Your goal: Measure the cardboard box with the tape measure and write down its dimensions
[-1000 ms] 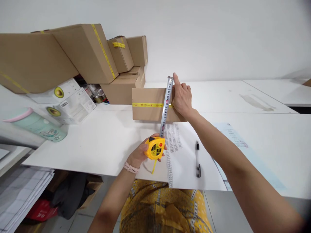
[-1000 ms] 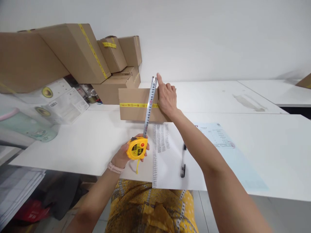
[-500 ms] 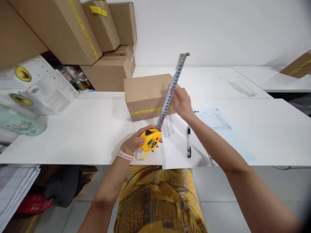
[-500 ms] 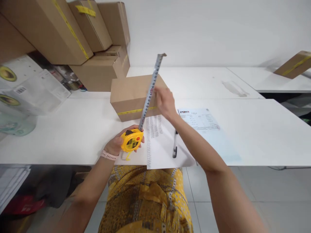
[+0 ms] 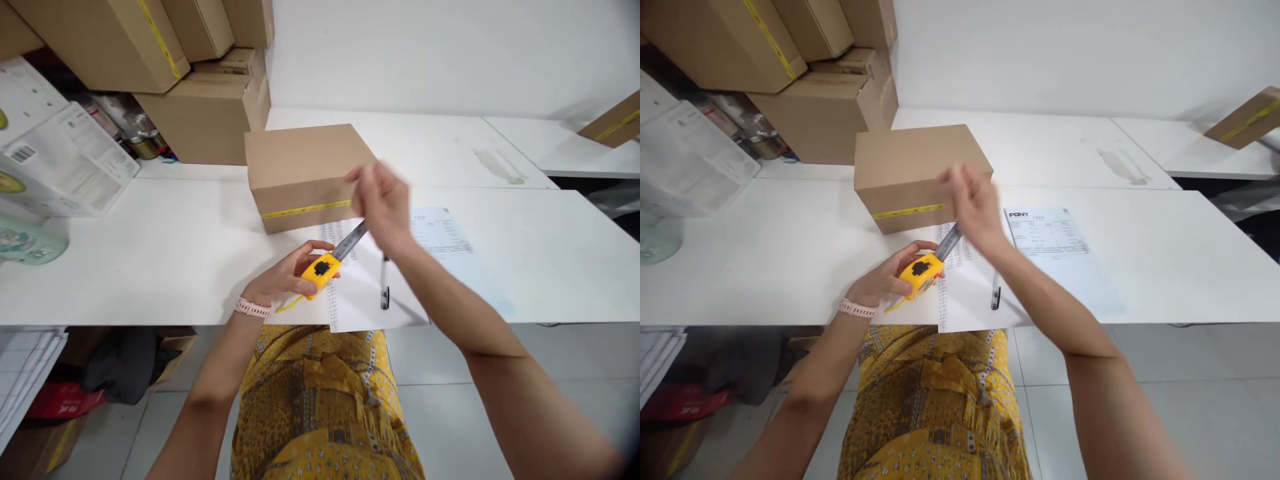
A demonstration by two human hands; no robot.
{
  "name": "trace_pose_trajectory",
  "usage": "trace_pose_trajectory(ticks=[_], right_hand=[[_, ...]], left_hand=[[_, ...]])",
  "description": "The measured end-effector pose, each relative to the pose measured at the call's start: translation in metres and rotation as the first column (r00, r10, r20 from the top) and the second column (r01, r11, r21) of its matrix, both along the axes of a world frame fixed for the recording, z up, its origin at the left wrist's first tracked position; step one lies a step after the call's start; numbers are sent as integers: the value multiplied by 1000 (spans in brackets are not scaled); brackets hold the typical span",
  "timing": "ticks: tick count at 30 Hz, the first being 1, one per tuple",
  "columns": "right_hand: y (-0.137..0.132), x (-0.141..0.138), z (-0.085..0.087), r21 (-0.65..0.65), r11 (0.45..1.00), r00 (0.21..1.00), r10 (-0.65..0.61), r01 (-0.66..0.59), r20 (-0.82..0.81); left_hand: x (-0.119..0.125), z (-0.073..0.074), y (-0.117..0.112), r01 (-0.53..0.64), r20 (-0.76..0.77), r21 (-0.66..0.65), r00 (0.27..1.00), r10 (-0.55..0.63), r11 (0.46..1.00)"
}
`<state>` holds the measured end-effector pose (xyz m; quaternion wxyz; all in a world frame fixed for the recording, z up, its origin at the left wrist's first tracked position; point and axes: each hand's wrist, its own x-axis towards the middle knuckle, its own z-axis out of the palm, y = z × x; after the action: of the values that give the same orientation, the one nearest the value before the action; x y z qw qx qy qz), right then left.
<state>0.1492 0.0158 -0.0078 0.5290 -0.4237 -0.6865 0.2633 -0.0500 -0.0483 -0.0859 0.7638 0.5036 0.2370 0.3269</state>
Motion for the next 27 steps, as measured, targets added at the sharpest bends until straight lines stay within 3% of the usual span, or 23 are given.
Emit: trace_pose_trajectory(ticks=[2, 4, 7, 9, 11, 13, 14, 17, 18, 19, 21, 24, 26, 27], right_hand=[[-16, -15, -24, -100, 987, 981, 140, -127, 135], [-27, -17, -39, -91, 986, 963, 154, -137, 219], [-34, 7, -47, 17, 997, 967, -71, 69, 245], [-35, 34, -52, 9, 945, 901, -314, 326, 298], [-36, 62, -62, -59, 840, 734, -436, 540, 521], [-41, 82, -76, -129, 792, 583, -317, 597, 748], [-44, 89, -82, -152, 794, 527, -235, 588, 817], [-52, 98, -97, -190, 862, 458, -54, 471, 888], [-54, 98, -98, -200, 883, 465, -23, 425, 885], [-55, 99, -99, -213, 896, 488, -6, 390, 873], [-57, 99, -96, -274, 900, 614, 10, 338, 789], [-63, 101, -88, -465, 870, 929, 25, 161, 369], [-69, 100, -83, -547, 835, 999, 43, -48, -23], [-72, 99, -81, -555, 821, 984, 45, -134, -172]], left_hand=[[1, -1, 0, -21, 5, -14, 1000, 21, 1000], [2, -3, 1, -48, -9, -22, 999, 48, 999], [4, -5, 2, -122, -51, 47, 991, 124, 991], [5, -3, 4, -275, -69, 203, 953, 294, 940], [6, 6, 9, -451, -58, 403, 856, 514, 796], [5, 25, 17, -546, -10, 589, 732, 681, 596], [4, 38, 22, -554, 20, 673, 675, 737, 489], [-3, 75, 50, -428, 68, 887, 491, 868, 173], [-6, 83, 63, -335, 47, 936, 428, 902, 110], [-8, 88, 77, -239, 15, 968, 382, 924, 83], [-13, 90, 106, -108, -79, 987, 324, 943, 120], [-18, 83, 140, 0, -269, 960, 269, 925, 279], [-18, 78, 149, 44, -336, 941, 239, 911, 335], [-16, 77, 148, 51, -324, 946, 230, 918, 321]])
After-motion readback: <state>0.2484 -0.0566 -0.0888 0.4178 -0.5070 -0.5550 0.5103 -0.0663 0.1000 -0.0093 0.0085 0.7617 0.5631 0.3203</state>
